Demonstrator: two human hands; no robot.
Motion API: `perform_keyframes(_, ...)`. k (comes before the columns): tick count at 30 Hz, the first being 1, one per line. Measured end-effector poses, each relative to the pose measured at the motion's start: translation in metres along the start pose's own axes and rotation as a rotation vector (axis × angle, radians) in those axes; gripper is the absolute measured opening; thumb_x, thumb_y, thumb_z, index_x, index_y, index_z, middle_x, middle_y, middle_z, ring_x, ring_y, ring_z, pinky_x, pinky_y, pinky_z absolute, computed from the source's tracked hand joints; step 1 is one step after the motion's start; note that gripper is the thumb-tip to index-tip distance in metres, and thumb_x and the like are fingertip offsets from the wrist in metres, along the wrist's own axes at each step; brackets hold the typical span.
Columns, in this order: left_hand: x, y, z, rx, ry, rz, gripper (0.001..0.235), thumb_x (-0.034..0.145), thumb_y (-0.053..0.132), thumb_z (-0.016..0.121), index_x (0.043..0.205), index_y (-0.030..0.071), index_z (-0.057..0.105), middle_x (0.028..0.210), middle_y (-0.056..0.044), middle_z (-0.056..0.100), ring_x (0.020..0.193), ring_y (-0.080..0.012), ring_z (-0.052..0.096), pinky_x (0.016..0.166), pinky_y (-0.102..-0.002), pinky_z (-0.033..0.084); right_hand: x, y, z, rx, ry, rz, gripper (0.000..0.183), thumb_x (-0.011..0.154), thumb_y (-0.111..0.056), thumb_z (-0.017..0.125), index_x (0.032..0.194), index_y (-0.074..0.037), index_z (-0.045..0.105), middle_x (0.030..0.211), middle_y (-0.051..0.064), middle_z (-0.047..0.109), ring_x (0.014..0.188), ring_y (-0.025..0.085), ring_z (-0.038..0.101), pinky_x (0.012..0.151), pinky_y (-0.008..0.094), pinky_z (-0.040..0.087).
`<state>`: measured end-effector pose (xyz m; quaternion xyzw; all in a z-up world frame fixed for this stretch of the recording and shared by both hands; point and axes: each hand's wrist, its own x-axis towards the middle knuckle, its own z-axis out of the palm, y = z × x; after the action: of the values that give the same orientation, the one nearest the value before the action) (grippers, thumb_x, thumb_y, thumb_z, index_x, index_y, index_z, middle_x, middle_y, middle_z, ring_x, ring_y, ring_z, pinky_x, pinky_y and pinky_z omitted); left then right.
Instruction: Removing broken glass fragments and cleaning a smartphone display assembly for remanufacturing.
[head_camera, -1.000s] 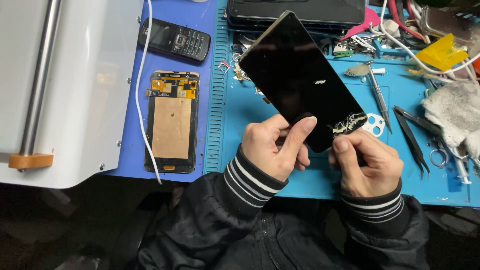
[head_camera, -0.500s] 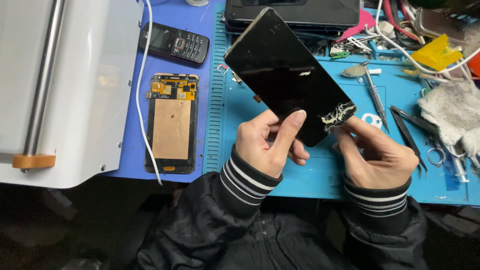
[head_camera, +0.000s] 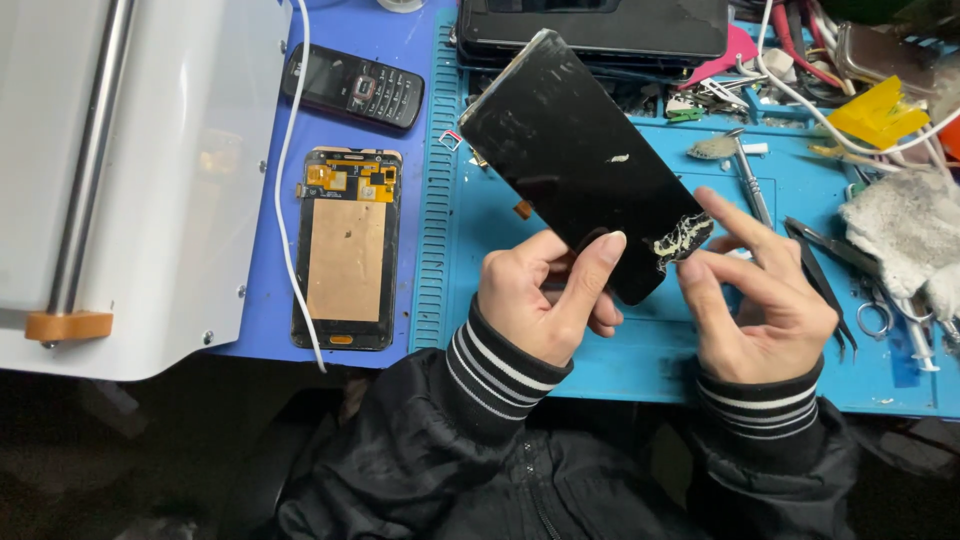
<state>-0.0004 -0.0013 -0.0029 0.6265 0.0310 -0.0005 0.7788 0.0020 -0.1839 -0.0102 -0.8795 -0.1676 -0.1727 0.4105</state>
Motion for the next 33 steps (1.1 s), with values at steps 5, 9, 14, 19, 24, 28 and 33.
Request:
perform_keyframes(5, 0.000, -0.001, 0.000, 0.037, 0.004, 0.014, 0.023, 0.093, 0.017, 0.067, 0.084, -0.005, 0.068, 0.054, -0.008, 0.065, 0.044, -0.0127, 0.063, 0.042, -0.022, 0.053, -0.011, 0.005, 0.003, 0.215, 0.088, 0.386, 0.006, 0.107, 0.003, 0.062, 0.104, 0.007, 0.058, 0.096, 0.015, 0.066, 0.065, 0.013, 0.055, 0.060, 0.021, 0.048)
perform_keyframes(9, -0.001, -0.003, 0.002, 0.095, 0.021, 0.079, 0.025, 0.093, 0.017, 0.067, 0.078, -0.003, 0.066, 0.054, -0.008, 0.066, 0.043, -0.0127, 0.063, 0.041, -0.021, 0.051, -0.005, 0.005, 0.003, 0.178, 0.067, 0.178, 0.022, 0.095, 0.016, 0.067, 0.110, 0.008, 0.053, 0.133, 0.023, 0.054, 0.098, 0.019, 0.055, 0.083, 0.024, 0.047)
perform_keyframes(14, -0.001, -0.001, 0.003, 0.218, 0.010, 0.175, 0.023, 0.094, 0.015, 0.067, 0.077, 0.000, 0.065, 0.053, -0.004, 0.063, 0.043, -0.0112, 0.062, 0.040, -0.020, 0.048, -0.007, 0.008, 0.000, 0.428, 0.037, 0.280, 0.053, 0.108, -0.009, 0.047, 0.153, 0.005, 0.022, 0.110, 0.024, 0.059, 0.069, 0.022, 0.060, 0.058, 0.026, 0.051)
perform_keyframes(19, -0.001, -0.001, 0.003, 0.304, -0.050, 0.271, 0.023, 0.097, 0.013, 0.063, 0.078, 0.001, 0.063, 0.052, -0.002, 0.059, 0.041, -0.0132, 0.054, 0.041, -0.025, 0.044, -0.022, 0.026, 0.000, 0.577, -0.065, 0.470, 0.060, 0.083, 0.014, 0.066, 0.138, 0.003, 0.045, 0.088, 0.009, 0.060, 0.052, 0.009, 0.052, 0.043, 0.018, 0.042)
perform_keyframes(24, 0.000, -0.006, 0.005, 0.423, 0.011, 0.469, 0.015, 0.095, 0.007, 0.067, 0.082, 0.001, 0.063, 0.059, -0.004, 0.056, 0.045, -0.0144, 0.047, 0.045, -0.029, 0.041, -0.014, 0.010, -0.001, 0.615, -0.206, 0.673, 0.021, 0.093, -0.003, 0.064, 0.110, 0.009, 0.062, 0.076, 0.020, 0.075, 0.034, 0.014, 0.053, 0.029, 0.018, 0.037)
perform_keyframes(28, 0.000, -0.005, 0.003, 0.394, 0.052, 0.442, 0.019, 0.095, 0.011, 0.066, 0.080, 0.002, 0.059, 0.061, -0.004, 0.055, 0.048, -0.0156, 0.046, 0.049, -0.029, 0.042, -0.015, 0.008, 0.001, 0.519, -0.280, 0.699, 0.016, 0.091, -0.008, 0.068, 0.096, 0.006, 0.064, 0.057, 0.020, 0.072, 0.031, 0.016, 0.051, 0.029, 0.020, 0.036)
perform_keyframes(33, 0.001, -0.004, 0.006, 0.346, -0.128, 0.346, 0.014, 0.097, 0.016, 0.062, 0.095, 0.002, 0.062, 0.067, -0.004, 0.061, 0.054, -0.0135, 0.054, 0.052, -0.026, 0.046, -0.020, 0.014, 0.000, 0.660, -0.072, 0.604, 0.020, 0.105, -0.014, 0.056, 0.113, 0.004, 0.053, 0.068, 0.015, 0.063, 0.054, 0.018, 0.067, 0.037, 0.017, 0.044)
